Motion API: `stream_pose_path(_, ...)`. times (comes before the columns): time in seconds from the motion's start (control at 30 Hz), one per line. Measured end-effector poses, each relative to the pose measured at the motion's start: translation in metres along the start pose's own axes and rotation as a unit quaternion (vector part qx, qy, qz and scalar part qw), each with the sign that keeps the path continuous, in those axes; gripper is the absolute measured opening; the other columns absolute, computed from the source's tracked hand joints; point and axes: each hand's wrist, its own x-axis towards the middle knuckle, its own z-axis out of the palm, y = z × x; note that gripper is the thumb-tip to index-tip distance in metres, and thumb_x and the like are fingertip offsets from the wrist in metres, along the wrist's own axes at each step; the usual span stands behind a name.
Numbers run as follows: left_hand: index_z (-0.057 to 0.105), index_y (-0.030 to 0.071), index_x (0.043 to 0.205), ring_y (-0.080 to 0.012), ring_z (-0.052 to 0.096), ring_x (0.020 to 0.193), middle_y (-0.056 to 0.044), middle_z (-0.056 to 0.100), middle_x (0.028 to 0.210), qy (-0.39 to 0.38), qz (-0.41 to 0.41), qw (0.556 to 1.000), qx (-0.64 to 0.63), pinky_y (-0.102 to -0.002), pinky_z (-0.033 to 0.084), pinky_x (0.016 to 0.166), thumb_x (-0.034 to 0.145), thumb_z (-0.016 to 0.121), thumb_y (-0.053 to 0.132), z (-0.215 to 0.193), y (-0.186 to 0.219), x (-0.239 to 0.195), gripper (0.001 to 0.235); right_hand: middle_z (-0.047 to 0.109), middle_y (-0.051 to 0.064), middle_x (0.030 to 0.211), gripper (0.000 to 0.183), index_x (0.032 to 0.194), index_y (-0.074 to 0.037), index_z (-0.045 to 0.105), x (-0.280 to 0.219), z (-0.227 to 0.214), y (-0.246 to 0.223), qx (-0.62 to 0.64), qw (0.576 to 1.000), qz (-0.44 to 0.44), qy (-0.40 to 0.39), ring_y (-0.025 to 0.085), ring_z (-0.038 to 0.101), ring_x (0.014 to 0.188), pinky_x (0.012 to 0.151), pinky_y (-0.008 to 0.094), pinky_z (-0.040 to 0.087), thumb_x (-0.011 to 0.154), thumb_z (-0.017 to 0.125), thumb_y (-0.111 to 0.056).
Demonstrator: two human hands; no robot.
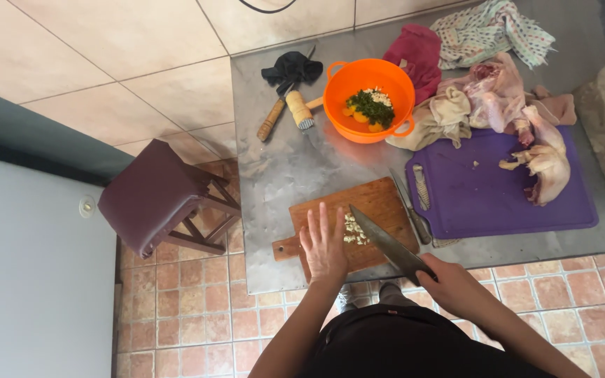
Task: Cracking eggs into a bowl and chopping garlic on a cutting board to prepare ingredients.
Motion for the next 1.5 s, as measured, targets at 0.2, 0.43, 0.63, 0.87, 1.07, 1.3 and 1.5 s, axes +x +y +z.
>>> stream_pose_path(0.2,-0.014,0.036,0.164,-0.0411,-0.012,0.155,-0.015,-0.023,0.170,-0.270,0.022,0.956,-0.115,-0.067,0.010,0.122,0.074,0.052,-0.009,-0.089,0.015,0.008,0.121,0.052,0.012,0.097,0.074,0.157,-0.031,0.038,0.058,0.038,0.067,-0.331,0.900,-0.191,0.209,0.037,0.057,0.084,0.076,0.050,0.051,0.087,0.052,-0.010)
stream_pose_path(0.43,0.007,0.041,0.165,-0.0441,0.000,0.156,-0.013,-0.004,0.173,-0.102,0.194,0.968,-0.120,-0.070,0.019,0.117,0.072,0.061,0.000,-0.062,0.046,-0.008,0.115,0.063,0.014,0.099,0.060,0.136,0.001,0.052,0.072,0.053,0.076,-0.375,0.765,-0.340,0.398,0.033,0.059,0.087,0.081,0.043,0.051,0.079,0.067,-0.013)
stream_pose_path(0.63,-0.015,0.042,0.162,-0.0407,-0.015,0.156,-0.012,-0.022,0.172,-0.225,0.161,0.960,-0.041,-0.068,0.005,0.121,0.085,0.064,0.017,-0.091,0.038,0.023,0.114,0.065,0.013,0.107,0.057,0.132,-0.005,0.053,0.067,0.050,0.079,-0.310,0.811,-0.333,0.367,0.034,0.061,0.097,0.088,0.045,0.050,0.080,0.072,-0.019)
stream_pose_path(0.87,0.004,0.038,0.164,-0.0464,0.001,0.158,-0.018,-0.005,0.174,-0.002,0.064,0.997,0.040,-0.068,0.016,0.119,0.047,0.076,0.016,0.002,0.015,-0.004,0.139,0.066,0.009,0.099,0.044,0.126,-0.010,0.055,0.047,0.033,0.089,-0.276,0.848,-0.278,0.358,0.034,0.062,0.089,0.081,0.046,0.051,0.085,0.064,-0.025)
stream_pose_path(1.07,0.001,0.025,0.167,-0.0407,-0.018,0.155,-0.014,-0.022,0.170,-0.359,0.001,0.928,-0.101,-0.065,0.001,0.124,0.079,0.063,-0.001,-0.081,-0.004,0.022,0.111,0.069,-0.005,0.110,0.035,0.120,-0.028,0.063,0.012,0.013,0.090,-0.226,0.924,-0.125,0.280,0.023,0.066,0.107,0.081,0.049,0.059,0.086,0.063,-0.037)
stream_pose_path(1.3,0.018,0.024,0.165,-0.0279,-0.006,0.159,-0.002,0.018,0.174,-0.293,-0.387,0.375,-0.790,-0.066,-0.010,0.121,0.074,0.008,0.086,-0.119,-0.008,0.031,0.111,0.076,0.000,0.096,0.020,0.098,-0.023,0.070,0.040,0.039,0.087,-0.116,0.957,-0.220,0.147,0.022,0.073,0.089,0.081,0.035,0.053,0.095,0.057,-0.038)
stream_pose_path(1.5,0.032,-0.003,0.159,-0.0296,-0.010,0.157,-0.019,0.010,0.171,-0.182,-0.352,0.171,-0.902,-0.048,0.000,0.125,0.071,0.011,0.100,-0.070,-0.025,0.009,0.137,0.076,0.007,0.090,0.027,0.090,-0.016,0.068,0.042,0.038,0.067,-0.116,0.974,-0.132,0.140,0.029,0.071,0.088,0.083,0.040,0.050,0.098,0.052,-0.036)
